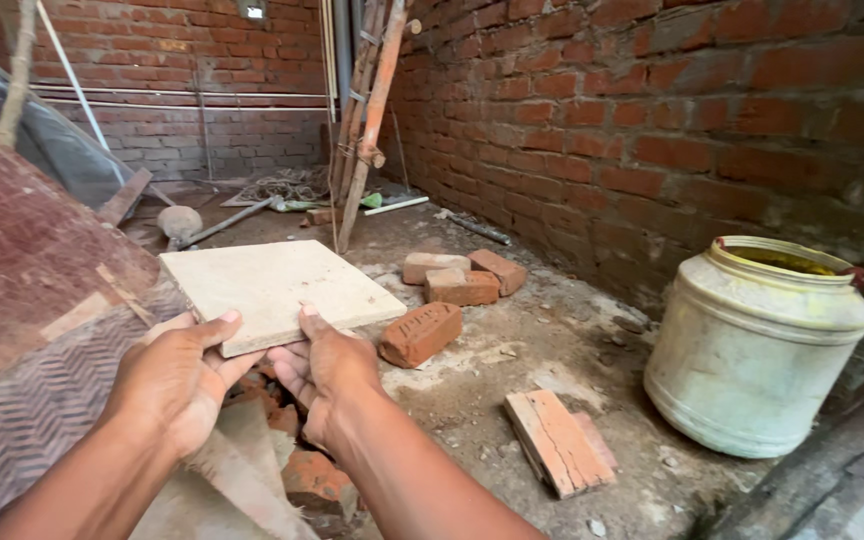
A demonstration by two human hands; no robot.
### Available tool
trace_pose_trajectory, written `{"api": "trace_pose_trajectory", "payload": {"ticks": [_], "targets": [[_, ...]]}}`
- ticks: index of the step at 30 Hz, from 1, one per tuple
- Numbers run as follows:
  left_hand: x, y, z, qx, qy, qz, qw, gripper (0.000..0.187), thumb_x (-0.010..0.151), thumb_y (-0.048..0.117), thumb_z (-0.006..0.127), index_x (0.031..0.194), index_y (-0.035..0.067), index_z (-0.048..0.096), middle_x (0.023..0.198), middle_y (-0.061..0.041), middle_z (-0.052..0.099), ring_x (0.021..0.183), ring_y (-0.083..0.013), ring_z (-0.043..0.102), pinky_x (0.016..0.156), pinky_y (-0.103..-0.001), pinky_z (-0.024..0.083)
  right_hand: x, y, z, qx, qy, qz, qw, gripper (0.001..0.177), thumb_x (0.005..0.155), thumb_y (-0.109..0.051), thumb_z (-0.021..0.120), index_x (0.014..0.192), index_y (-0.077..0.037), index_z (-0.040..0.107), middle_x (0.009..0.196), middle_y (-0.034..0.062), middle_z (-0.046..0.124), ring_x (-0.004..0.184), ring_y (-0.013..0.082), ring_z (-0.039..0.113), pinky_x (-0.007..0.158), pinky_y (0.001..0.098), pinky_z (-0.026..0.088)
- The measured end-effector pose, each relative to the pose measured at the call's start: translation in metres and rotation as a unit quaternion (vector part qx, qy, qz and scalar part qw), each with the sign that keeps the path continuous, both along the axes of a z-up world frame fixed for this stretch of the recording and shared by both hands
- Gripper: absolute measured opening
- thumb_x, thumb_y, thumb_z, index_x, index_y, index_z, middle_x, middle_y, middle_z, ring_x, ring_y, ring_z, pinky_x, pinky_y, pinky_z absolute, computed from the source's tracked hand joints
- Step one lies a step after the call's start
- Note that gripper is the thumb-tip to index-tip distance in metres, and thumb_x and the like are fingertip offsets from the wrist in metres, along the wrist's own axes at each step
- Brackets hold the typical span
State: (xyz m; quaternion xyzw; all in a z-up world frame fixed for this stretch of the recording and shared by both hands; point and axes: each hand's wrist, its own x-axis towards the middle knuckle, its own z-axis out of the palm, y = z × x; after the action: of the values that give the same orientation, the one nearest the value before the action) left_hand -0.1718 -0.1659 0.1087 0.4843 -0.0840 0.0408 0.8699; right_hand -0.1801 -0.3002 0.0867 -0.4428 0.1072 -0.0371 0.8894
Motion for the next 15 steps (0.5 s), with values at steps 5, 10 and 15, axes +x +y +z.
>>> {"api": "trace_pose_trajectory", "payload": {"ticks": [5, 10, 15], "targets": [[0.007, 0.022, -0.005, -0.009, -0.026, -0.005, 1.000, 0.036, 0.094, -0.002, 0.054, 0.130, -0.005, 0.053, 0.130, -0.015, 0.064, 0.122, -0.0295, 0.064, 0.110, -0.050, 0.051, 0.004, 0.019, -0.003, -0.009, -0.022, 0.029, 0.999, 0.031, 0.102, -0.036, 0.061, 0.111, -0.008, 0.068, 0.093, 0.0040, 0.072, 0.077, 0.0124, 0.069, 0.066, 0.0244, 0.058], [0.024, 0.058, -0.006, -0.033, -0.038, -0.002, 0.999, 0.041, 0.094, 0.001, 0.054, 0.135, -0.002, 0.051, 0.135, -0.015, 0.063, 0.128, -0.0288, 0.062, 0.113, -0.052, 0.048, 0.012, 0.037, 0.000, -0.039, -0.066, 0.076, 0.994, 0.031, 0.103, -0.036, 0.058, 0.114, -0.008, 0.066, 0.097, 0.0053, 0.074, 0.079, 0.0140, 0.070, 0.068, 0.0269, 0.058], [0.039, 0.097, -0.013, -0.018, -0.068, 0.048, 0.996, 0.046, 0.095, 0.000, 0.052, 0.141, 0.001, 0.048, 0.140, -0.013, 0.059, 0.131, -0.0288, 0.058, 0.113, -0.055, 0.046, 0.018, 0.062, -0.001, -0.108, -0.100, 0.128, 0.981, 0.031, 0.101, -0.029, 0.059, 0.120, -0.006, 0.066, 0.103, 0.0036, 0.075, 0.084, 0.0134, 0.071, 0.074, 0.0288, 0.060]]}}
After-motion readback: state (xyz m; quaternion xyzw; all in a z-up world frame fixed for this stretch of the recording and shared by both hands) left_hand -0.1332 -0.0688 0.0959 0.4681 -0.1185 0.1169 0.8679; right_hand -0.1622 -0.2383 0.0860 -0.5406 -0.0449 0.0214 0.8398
